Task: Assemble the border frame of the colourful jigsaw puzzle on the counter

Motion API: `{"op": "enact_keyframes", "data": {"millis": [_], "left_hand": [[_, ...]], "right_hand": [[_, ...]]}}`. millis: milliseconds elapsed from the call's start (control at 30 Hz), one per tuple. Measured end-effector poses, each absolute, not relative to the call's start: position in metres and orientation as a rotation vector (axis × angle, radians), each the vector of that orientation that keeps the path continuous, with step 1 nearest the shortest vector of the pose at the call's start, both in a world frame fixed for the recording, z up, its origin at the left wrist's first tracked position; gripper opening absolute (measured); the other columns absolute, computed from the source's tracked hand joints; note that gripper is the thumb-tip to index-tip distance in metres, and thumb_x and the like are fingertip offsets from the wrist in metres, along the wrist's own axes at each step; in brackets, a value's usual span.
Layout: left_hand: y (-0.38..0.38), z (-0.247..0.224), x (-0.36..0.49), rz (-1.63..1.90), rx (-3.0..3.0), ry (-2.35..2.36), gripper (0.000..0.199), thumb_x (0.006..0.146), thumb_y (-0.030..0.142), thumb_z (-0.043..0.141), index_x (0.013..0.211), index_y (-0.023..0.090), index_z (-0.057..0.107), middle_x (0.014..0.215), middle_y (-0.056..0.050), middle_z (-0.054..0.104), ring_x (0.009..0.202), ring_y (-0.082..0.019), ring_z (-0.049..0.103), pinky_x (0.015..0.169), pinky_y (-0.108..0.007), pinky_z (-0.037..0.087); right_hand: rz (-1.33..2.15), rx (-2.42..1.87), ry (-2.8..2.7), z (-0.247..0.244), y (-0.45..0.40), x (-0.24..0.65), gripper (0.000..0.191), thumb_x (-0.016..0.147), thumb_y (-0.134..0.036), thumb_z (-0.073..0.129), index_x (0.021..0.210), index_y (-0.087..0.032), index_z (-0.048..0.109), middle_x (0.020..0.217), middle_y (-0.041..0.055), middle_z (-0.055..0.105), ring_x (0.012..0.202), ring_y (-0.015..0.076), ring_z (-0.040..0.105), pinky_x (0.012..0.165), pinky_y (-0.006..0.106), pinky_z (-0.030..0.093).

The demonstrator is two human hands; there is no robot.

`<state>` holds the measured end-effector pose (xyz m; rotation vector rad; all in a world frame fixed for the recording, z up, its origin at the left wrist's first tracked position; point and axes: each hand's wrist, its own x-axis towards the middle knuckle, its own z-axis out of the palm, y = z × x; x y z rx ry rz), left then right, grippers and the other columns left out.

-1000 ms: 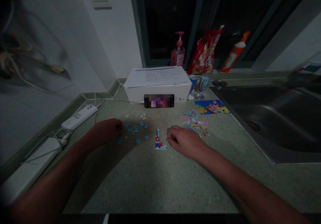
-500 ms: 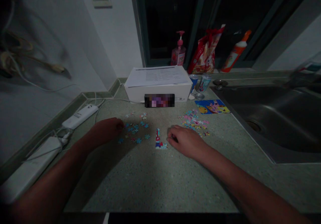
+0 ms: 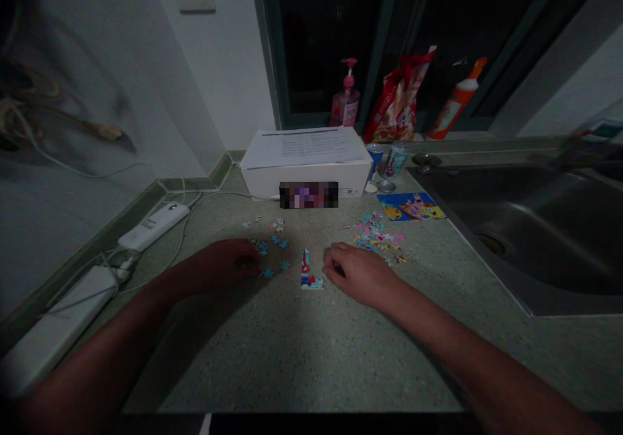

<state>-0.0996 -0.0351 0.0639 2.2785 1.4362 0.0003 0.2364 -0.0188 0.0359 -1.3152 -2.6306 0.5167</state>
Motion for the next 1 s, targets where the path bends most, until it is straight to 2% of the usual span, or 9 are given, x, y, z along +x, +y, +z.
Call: {"op": "enact_keyframes", "data": {"millis": [133, 533, 1000], "left_hand": [[-0.037, 0.061, -0.097, -0.002, 2.316, 1.368, 0.017, 0.095, 0.024, 0.061, 0.101, 0.024, 0.076, 0.102, -0.003, 0.076, 0.093, -0.021, 0.07, 0.082, -0.032, 0.049], [-0.034, 0.054, -0.099, 0.008, 2.291, 1.349, 0.014, 0.092, 0.02, 0.063, 0.097, 0.024, 0.075, 0.102, -0.002, 0.075, 0.092, -0.02, 0.069, 0.081, -0.03, 0.049], [-0.035, 0.06, -0.097, 0.004, 2.282, 1.312, 0.022, 0.093, 0.017, 0.059, 0.102, 0.026, 0.077, 0.11, -0.003, 0.077, 0.102, -0.021, 0.07, 0.091, -0.033, 0.05]], "right_hand": [[0.531, -1.328, -2.631, 0.038, -0.019, 0.236, 0.008, 0.098, -0.019, 0.063, 0.093, -0.022, 0.069, 0.095, 0.0042, 0.072, 0.082, 0.019, 0.067, 0.073, 0.032, 0.044], [0.536, -1.326, -2.635, 0.037, -0.02, 0.237, 0.007, 0.097, -0.019, 0.064, 0.094, -0.022, 0.069, 0.095, 0.0034, 0.071, 0.084, 0.0187, 0.067, 0.074, 0.03, 0.043], [0.504, -1.303, -2.632, 0.037, -0.019, 0.237, 0.007, 0.097, -0.019, 0.064, 0.092, -0.023, 0.068, 0.094, 0.004, 0.072, 0.081, 0.0187, 0.068, 0.072, 0.03, 0.044]]}}
